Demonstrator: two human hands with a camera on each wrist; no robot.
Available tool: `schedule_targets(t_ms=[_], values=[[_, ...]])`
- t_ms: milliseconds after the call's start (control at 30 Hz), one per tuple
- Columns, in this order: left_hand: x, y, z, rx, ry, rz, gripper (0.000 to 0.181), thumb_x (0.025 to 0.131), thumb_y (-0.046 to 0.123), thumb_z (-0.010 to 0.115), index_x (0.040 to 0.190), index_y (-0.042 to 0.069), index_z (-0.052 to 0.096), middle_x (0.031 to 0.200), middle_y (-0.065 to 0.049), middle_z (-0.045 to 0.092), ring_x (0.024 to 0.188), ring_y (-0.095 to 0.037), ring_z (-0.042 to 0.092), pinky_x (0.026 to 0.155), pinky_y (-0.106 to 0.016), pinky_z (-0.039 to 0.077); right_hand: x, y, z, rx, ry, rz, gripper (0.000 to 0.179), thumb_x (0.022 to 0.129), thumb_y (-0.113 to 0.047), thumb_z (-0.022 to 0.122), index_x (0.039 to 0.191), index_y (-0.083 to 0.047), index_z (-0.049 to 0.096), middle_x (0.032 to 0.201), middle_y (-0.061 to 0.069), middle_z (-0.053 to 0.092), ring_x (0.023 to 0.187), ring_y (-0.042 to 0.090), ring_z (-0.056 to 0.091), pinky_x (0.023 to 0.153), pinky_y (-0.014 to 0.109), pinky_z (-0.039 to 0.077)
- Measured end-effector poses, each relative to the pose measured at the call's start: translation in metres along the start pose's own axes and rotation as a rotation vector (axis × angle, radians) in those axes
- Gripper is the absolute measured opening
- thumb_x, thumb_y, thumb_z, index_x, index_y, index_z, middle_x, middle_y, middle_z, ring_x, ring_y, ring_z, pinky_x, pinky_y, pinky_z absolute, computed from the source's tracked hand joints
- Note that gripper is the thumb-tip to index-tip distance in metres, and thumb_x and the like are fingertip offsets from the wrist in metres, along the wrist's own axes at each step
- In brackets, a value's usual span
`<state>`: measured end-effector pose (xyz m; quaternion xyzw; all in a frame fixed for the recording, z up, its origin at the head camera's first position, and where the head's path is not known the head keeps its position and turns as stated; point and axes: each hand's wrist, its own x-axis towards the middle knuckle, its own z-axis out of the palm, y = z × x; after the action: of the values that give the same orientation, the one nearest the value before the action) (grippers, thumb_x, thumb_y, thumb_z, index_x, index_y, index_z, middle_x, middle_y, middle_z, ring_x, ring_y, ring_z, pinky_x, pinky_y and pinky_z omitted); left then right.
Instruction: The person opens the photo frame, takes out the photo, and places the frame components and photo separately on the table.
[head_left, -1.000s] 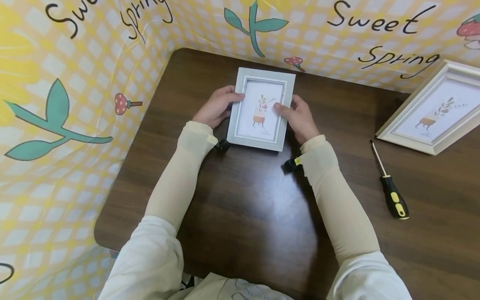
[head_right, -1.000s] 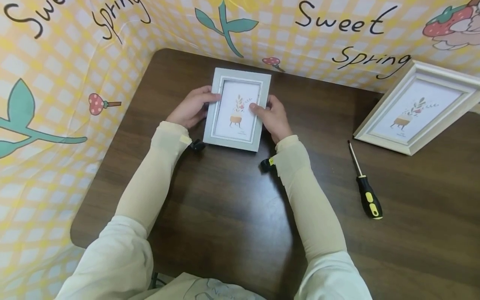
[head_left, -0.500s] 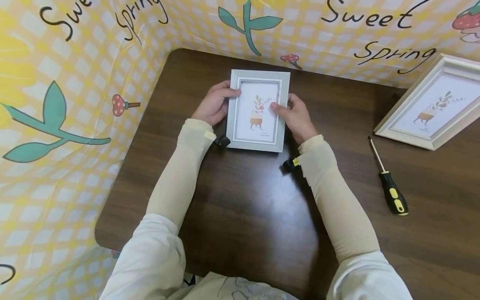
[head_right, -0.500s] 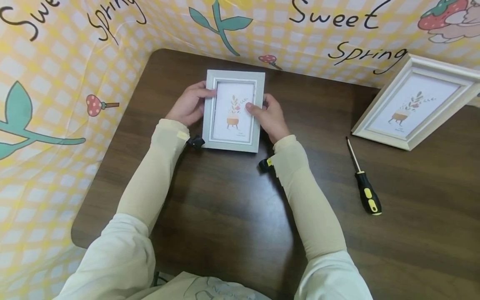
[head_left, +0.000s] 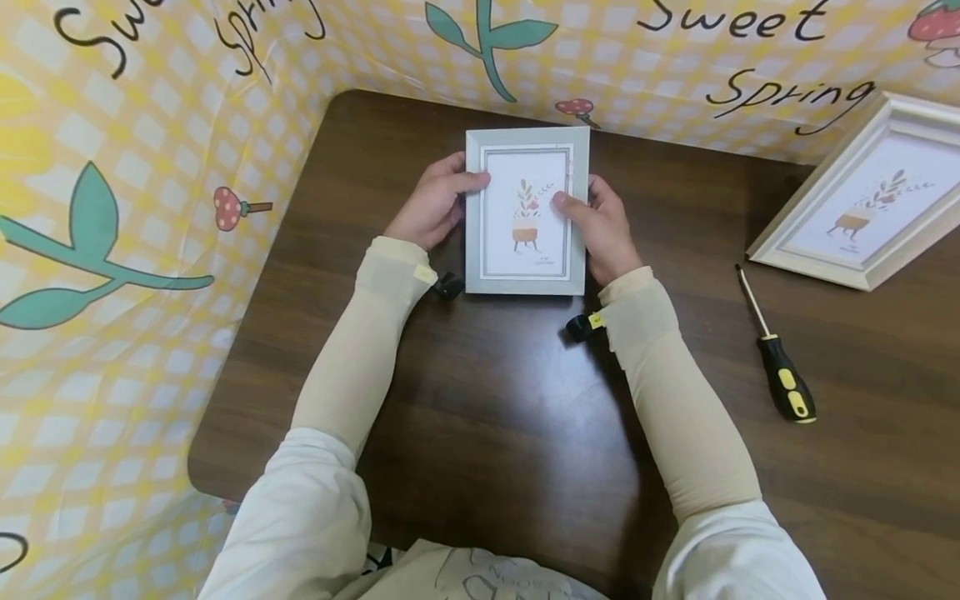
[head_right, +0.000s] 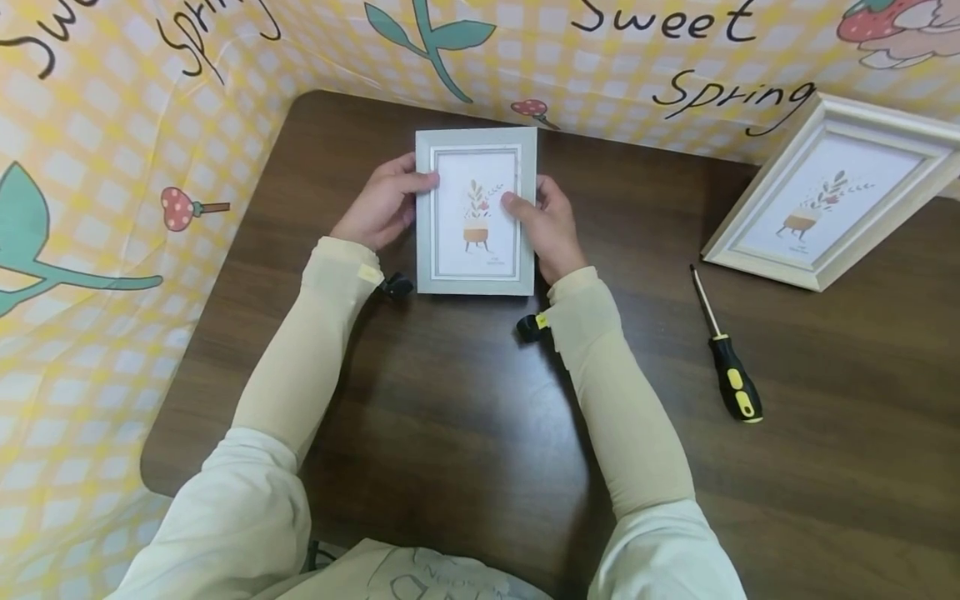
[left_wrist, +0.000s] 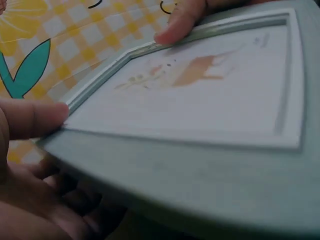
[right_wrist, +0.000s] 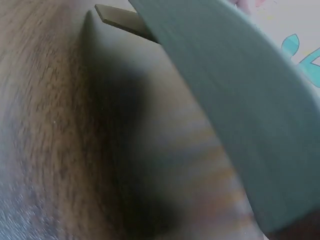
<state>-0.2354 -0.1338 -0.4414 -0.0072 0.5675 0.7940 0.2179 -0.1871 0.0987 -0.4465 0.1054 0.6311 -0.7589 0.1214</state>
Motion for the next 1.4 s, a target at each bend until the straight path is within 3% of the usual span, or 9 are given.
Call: schedule_targets(t_ms=[200,433,533,733,933,1033,1200,1333,1400], values=[[-0.005,-0.003,0.005,0.012,-0.019,0.008,0.048,0.102,0.004,0.054,0.149,0.001,0.043,0.137,-0.017,0.054,0.120,-0.023,0.054,0.099,-0.032,0.045,-0.001,0.000,0.001,-0.058,0.042,0.044,0.041,0.102,-0.020,0.062,0.140,-0.007,0.052,0.121,0.011,0.058,0.104,0.022,0.057,0.090,0.035,0.048],[-0.010,0.001,0.023,0.217,0.129,-0.029,0.059,0.103,0.005,0.049,0.157,0.007,0.026,0.146,-0.009,0.042,0.128,-0.018,0.043,0.105,-0.029,0.036,-0.001,-0.009,0.008,-0.617,0.076,0.095,0.054,0.103,-0.036,0.056,0.146,-0.006,0.048,0.134,0.013,0.057,0.111,0.024,0.054,0.097,0.041,0.047],[-0.014,0.003,0.026,0.260,0.173,-0.010,0.057,0.102,0.003,0.048,0.156,0.006,0.029,0.145,-0.011,0.045,0.126,-0.020,0.046,0.102,-0.028,0.039,0.000,-0.012,0.009,-0.743,0.041,0.104,0.054,0.103,-0.036,0.054,0.145,-0.003,0.048,0.132,0.014,0.058,0.111,0.025,0.056,0.096,0.041,0.048],[-0.016,0.002,0.023,0.270,0.196,-0.004,0.052,0.102,0.002,0.051,0.151,0.005,0.035,0.141,-0.011,0.048,0.124,-0.021,0.048,0.098,-0.029,0.042,-0.002,-0.012,0.011,-0.757,0.013,0.102,0.052,0.104,-0.033,0.052,0.145,-0.002,0.047,0.130,0.015,0.058,0.110,0.025,0.055,0.096,0.041,0.048],[-0.011,-0.003,0.019,0.066,0.199,0.000,0.039,0.100,0.000,0.053,0.137,0.004,0.042,0.132,-0.014,0.052,0.118,-0.023,0.054,0.098,-0.033,0.046,-0.002,-0.006,0.012,-0.636,0.052,0.102,0.046,0.105,-0.036,0.052,0.140,-0.006,0.054,0.121,0.012,0.061,0.105,0.023,0.055,0.092,0.038,0.046],[-0.009,-0.005,0.017,0.026,0.178,0.003,0.036,0.100,0.003,0.054,0.134,0.006,0.043,0.129,-0.013,0.053,0.116,-0.022,0.055,0.098,-0.033,0.045,-0.001,-0.005,0.012,-0.592,0.057,0.101,0.047,0.106,-0.035,0.051,0.143,-0.006,0.051,0.124,0.012,0.060,0.107,0.022,0.055,0.094,0.037,0.046],[-0.009,-0.003,0.010,0.159,0.124,0.056,0.034,0.105,0.022,0.053,0.135,0.009,0.045,0.126,-0.010,0.053,0.114,-0.018,0.052,0.097,-0.030,0.042,-0.002,-0.009,0.010,-0.566,0.072,0.072,0.050,0.106,-0.034,0.052,0.147,-0.007,0.048,0.131,0.013,0.057,0.110,0.022,0.053,0.098,0.037,0.044],[-0.010,-0.001,0.005,0.258,0.103,0.106,0.040,0.107,0.040,0.047,0.130,0.009,0.053,0.115,-0.012,0.055,0.101,-0.021,0.053,0.085,-0.031,0.044,-0.004,-0.013,0.008,-0.448,0.137,0.058,0.049,0.107,-0.037,0.047,0.147,-0.010,0.049,0.125,0.010,0.058,0.108,0.021,0.052,0.096,0.034,0.042],[-0.009,-0.001,0.003,0.362,0.104,0.109,0.050,0.107,0.048,0.042,0.137,0.009,0.054,0.122,-0.012,0.057,0.106,-0.019,0.054,0.087,-0.030,0.044,-0.005,-0.013,0.009,-0.386,0.177,0.067,0.048,0.107,-0.040,0.045,0.146,-0.012,0.051,0.122,0.008,0.058,0.107,0.018,0.052,0.095,0.032,0.040]])
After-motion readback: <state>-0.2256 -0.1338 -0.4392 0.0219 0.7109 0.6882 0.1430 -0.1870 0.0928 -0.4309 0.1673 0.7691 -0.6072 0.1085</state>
